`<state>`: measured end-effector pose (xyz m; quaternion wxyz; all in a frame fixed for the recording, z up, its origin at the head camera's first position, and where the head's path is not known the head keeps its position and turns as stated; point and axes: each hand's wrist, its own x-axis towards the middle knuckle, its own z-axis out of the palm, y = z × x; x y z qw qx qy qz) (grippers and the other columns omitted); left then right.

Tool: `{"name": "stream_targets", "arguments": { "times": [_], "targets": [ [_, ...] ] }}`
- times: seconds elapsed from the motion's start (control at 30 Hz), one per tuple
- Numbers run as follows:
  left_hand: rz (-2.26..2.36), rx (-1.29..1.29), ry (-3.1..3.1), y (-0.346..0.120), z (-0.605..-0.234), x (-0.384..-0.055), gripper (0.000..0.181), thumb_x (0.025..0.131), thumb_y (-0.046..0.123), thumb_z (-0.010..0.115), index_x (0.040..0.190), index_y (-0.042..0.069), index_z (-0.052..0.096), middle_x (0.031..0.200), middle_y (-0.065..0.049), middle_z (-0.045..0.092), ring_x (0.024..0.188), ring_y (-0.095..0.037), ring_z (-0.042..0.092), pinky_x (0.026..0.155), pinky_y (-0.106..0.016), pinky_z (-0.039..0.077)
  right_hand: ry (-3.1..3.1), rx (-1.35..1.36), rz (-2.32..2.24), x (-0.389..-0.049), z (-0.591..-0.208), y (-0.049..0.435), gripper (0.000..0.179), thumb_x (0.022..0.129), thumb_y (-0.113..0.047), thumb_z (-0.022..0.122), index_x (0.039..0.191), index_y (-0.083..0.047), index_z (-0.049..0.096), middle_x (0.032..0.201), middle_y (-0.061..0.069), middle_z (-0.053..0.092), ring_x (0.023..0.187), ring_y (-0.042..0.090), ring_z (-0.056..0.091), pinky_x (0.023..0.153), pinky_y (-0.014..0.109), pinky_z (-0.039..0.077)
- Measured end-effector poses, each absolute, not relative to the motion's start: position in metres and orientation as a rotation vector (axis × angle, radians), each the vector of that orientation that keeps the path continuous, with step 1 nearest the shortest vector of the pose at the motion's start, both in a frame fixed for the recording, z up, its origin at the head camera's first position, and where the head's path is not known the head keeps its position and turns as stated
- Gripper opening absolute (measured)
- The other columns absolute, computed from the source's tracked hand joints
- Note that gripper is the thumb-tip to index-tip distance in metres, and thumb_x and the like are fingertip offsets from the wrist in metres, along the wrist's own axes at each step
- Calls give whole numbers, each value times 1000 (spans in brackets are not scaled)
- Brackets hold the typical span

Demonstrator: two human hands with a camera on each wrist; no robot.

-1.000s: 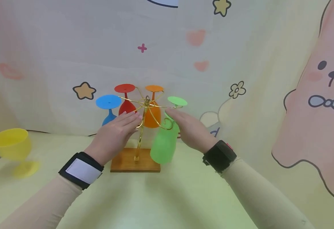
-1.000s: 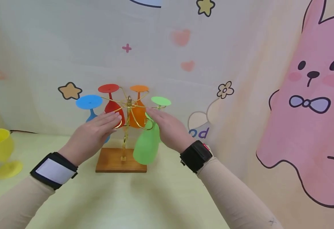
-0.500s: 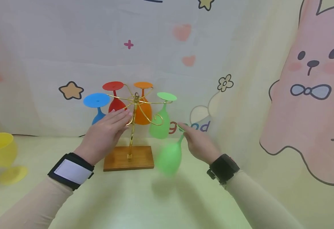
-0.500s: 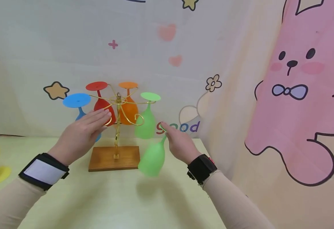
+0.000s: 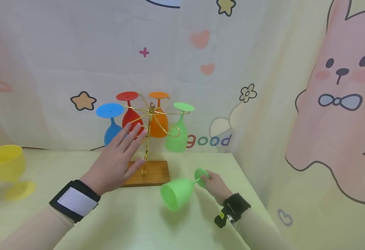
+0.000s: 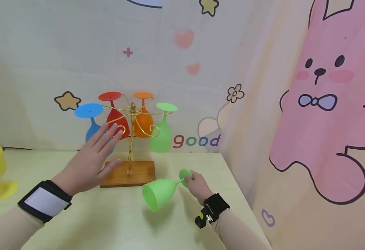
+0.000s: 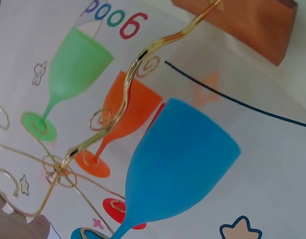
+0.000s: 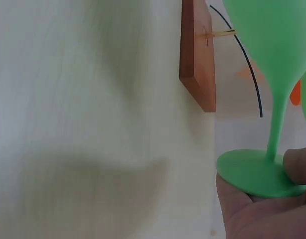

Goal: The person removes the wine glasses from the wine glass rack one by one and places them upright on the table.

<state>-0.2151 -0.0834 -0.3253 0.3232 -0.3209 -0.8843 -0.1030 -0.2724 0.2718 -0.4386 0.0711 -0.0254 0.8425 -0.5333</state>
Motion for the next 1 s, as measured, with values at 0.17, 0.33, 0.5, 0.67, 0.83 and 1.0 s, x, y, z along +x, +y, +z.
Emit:
{"name": "stream_targets", "arguments": {
  "times": [0.17,0.33,0.5,0.67,0.83,1.0],
  "targets": [
    [-275,-863,-2333,-83,-342,-204,89,88,46,56,155,11,8,162,-8,4,143,-31,-1,121,-47,5,2197,-21,-1832,-265,-455,262,35,102,-15,37,128,6,49,117,13,54,107,25,54,104,49,43],
    [-265,-932,-2331,-79,-352,-197,93,87,52,55,154,7,8,161,-8,8,143,-28,4,122,-36,-4,1859,-12,-1972,-255,-462,249,40,104,-18,33,135,6,39,112,6,53,104,20,53,94,31,49],
    [-272,-1025,-2345,-68,-361,-189,94,87,58,53,154,9,10,161,-5,12,144,-22,6,122,-32,0,1655,-10,-2030,-245,-465,230,43,103,-17,35,139,8,32,116,6,54,107,18,53,89,24,51],
    [-250,-1097,-2347,-56,-371,-185,90,87,59,52,154,12,14,161,-1,15,143,-16,8,118,-40,23,1651,-41,-1996,-237,-468,211,43,103,-19,34,136,8,35,115,7,58,105,19,56,88,23,52],
    [-247,-1212,-2379,-49,-380,-183,85,90,59,47,154,13,16,160,0,16,143,-15,7,115,-45,30,1627,-39,-1986,-234,-474,199,44,103,-17,34,137,10,34,120,11,58,110,21,55,99,31,49],
    [-237,-1293,-2415,-47,-385,-182,77,95,59,36,154,14,15,160,1,16,143,-16,8,114,-48,30,1576,-17,-2011,-233,-478,193,46,103,-16,34,140,11,29,131,19,54,115,24,55,106,38,44]
  ]
}}
